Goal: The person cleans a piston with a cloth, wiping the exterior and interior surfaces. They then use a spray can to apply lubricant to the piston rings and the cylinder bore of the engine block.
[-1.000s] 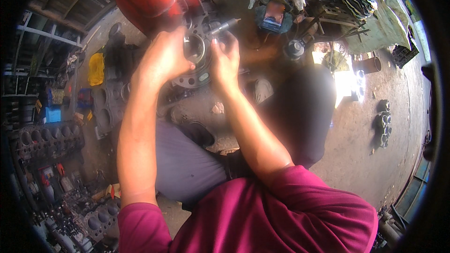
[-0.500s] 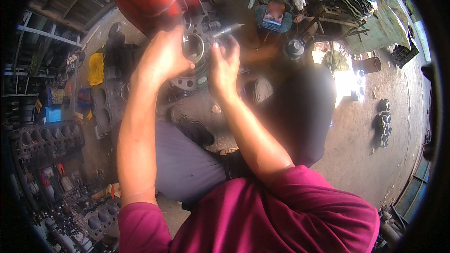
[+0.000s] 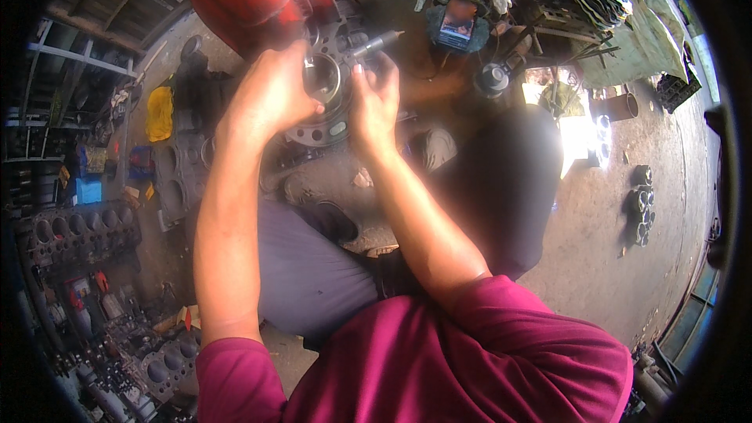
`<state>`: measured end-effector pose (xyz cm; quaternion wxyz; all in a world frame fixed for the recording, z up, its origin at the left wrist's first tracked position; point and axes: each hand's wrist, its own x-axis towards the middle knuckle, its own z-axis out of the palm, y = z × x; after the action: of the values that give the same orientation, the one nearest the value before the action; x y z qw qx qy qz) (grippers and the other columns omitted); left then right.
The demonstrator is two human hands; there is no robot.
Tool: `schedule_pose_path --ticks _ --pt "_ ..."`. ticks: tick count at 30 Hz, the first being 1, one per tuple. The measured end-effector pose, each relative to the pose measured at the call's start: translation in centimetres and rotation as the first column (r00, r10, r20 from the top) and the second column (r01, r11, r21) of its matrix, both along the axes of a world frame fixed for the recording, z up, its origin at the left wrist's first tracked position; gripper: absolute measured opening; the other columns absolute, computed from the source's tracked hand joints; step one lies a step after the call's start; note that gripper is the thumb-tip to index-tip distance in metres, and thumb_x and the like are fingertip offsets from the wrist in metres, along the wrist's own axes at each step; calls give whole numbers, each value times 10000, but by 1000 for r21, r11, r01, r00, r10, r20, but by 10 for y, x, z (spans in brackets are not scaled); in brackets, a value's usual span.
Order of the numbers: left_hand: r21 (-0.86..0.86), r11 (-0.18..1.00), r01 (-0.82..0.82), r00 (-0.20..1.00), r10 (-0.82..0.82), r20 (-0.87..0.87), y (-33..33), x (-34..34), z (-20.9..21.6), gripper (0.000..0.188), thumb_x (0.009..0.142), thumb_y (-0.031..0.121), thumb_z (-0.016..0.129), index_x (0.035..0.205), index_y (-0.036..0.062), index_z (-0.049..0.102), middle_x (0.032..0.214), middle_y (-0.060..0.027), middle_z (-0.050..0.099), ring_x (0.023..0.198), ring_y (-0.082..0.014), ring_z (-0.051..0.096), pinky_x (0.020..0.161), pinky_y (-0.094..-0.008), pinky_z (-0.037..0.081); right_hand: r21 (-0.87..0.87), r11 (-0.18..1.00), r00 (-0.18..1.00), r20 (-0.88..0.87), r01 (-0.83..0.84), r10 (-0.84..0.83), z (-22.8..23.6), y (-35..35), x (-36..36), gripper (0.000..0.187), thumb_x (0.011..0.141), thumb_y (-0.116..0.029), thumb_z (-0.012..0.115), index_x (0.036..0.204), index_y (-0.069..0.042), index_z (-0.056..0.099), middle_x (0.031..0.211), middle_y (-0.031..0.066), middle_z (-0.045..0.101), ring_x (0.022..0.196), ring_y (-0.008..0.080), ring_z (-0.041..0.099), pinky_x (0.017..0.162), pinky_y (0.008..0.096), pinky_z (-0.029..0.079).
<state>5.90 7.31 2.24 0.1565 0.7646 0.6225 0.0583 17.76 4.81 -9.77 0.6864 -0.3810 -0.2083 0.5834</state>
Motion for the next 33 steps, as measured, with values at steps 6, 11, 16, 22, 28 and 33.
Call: schedule_pose_path --ticks 6,11,16,22,28,33 --pt "11 1000 7 1000 -7 -11 -1 0 -1 640 592 59 942 1147 -37 638 1023 -265 731 1028 -416 714 876 -458 567 -28 999 986 162 -40 44 4 12 7 499 1032 -132 607 1464 12 403 1050 81 634 861 124 583 742 282 505" --pt "9 1000 -6 1000 6 -9 1 -1 -3 636 593 56 942 1145 -36 640 1037 -259 734 1033 -412 715 880 -451 571 -14 999 993 115 -33 35 1 2 6 464 1053 -79 562 1455 25 357 1070 120 674 930 130 633 806 280 533" --pt "8 1000 10 1000 -10 7 2 -1 -2 641 592 55 944 1150 -34 640 1033 -259 736 1034 -405 719 885 -449 569 -24 1000 996 89 4 -2 -9 -10 2 450 1063 -78 550 1455 27 355 1072 110 668 933 121 627 817 267 528" --pt "3 1000 7 1000 -7 -12 1 0 0 631 600 54 938 1149 -31 640 1016 -266 733 1027 -406 720 880 -448 568 -27 999 996 79 41 -38 -14 -7 -5 512 1046 -178 616 1474 -10 392 959 52 605 823 105 552 697 262 468" --pt "12 1000 20 1000 -20 -3 1 -2 -4 617 602 51 931 1142 -27 642 1009 -260 735 1017 -408 720 875 -449 567 -5 999 998 51 49 -48 -12 -4 -5 495 1044 -177 621 1458 -11 407 940 41 601 790 101 547 657 258 459" --pt "25 999 25 1000 -25 -1 1 -3 -6 600 605 46 926 1130 -25 645 1015 -251 738 1016 -405 721 874 -450 568 -13 1000 998 63 -6 7 -10 3 1 481 1037 -146 613 1454 -10 416 951 49 600 802 99 544 669 263 463"
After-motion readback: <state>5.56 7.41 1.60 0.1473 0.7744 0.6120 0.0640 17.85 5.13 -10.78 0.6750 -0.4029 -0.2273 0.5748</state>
